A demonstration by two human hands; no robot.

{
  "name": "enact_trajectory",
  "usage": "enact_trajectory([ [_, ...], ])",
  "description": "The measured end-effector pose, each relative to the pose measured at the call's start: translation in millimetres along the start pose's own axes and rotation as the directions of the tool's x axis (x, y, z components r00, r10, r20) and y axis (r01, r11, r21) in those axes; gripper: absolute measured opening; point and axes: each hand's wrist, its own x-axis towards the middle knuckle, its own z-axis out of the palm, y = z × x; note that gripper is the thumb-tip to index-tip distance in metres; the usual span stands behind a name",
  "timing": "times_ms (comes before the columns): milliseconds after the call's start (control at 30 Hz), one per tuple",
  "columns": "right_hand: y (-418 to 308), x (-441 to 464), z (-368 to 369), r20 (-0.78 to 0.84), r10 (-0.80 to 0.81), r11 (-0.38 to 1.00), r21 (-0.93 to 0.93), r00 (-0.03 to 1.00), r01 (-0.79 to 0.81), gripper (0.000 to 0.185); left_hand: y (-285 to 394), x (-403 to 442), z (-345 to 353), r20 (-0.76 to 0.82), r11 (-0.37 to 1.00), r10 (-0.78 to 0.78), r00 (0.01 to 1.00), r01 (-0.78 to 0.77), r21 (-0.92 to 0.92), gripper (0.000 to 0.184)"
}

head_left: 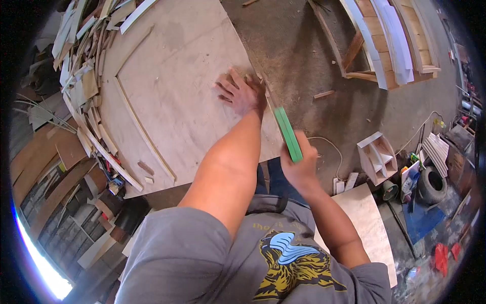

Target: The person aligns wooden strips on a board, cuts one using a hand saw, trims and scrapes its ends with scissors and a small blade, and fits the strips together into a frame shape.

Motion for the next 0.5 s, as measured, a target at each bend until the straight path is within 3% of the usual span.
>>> enact_trajectory([
  [133, 17.2, 11.3, 16.7, 0.018, -0.010, 1.000, 0.014, 1.000, 0.009, 0.013, -0.7, -2.4, -10.4, 0.038, 1.000, -0.007, 0.999, 0.006, 0.027, 0.073],
  [167, 18.9, 22.3, 28.8, 0.042, 0.052, 0.996, 0.065, 0.998, -0.055, 0.014, -3.1, -2.2, -7.0, 0.044, 0.999, -0.016, 0.999, 0.015, 0.030, 0.073],
  [267, 7.5, 15.7, 25.0, -0.018, 0.029, 0.999, -0.026, 0.999, -0.030, 0.015, -7.2, 2.6, 0.0, 0.043, 0.999, -0.016, 0.999, 0.015, 0.034, 0.073],
  [300, -0.3, 4.0, 9.7, 0.006, 0.039, 0.999, 0.033, 0.999, -0.039, 0.016, -3.8, 3.7, 0.8, 0.024, 1.000, -0.012, 1.000, 0.011, 0.020, 0.073],
  [433, 10.9, -2.8, 9.6, 0.003, -0.065, 0.998, -0.002, 0.998, 0.065, 0.028, -3.8, -1.0, -1.2, -0.001, 1.000, -0.002, 1.000, 0.002, 0.013, 0.073],
  [500, 20.2, 30.2, 30.3, 0.019, 0.008, 0.999, 0.036, 1.000, -0.008, 0.028, -3.1, -3.1, -3.4, 0.007, 1.000, -0.007, 1.000, 0.007, 0.007, 0.071],
])
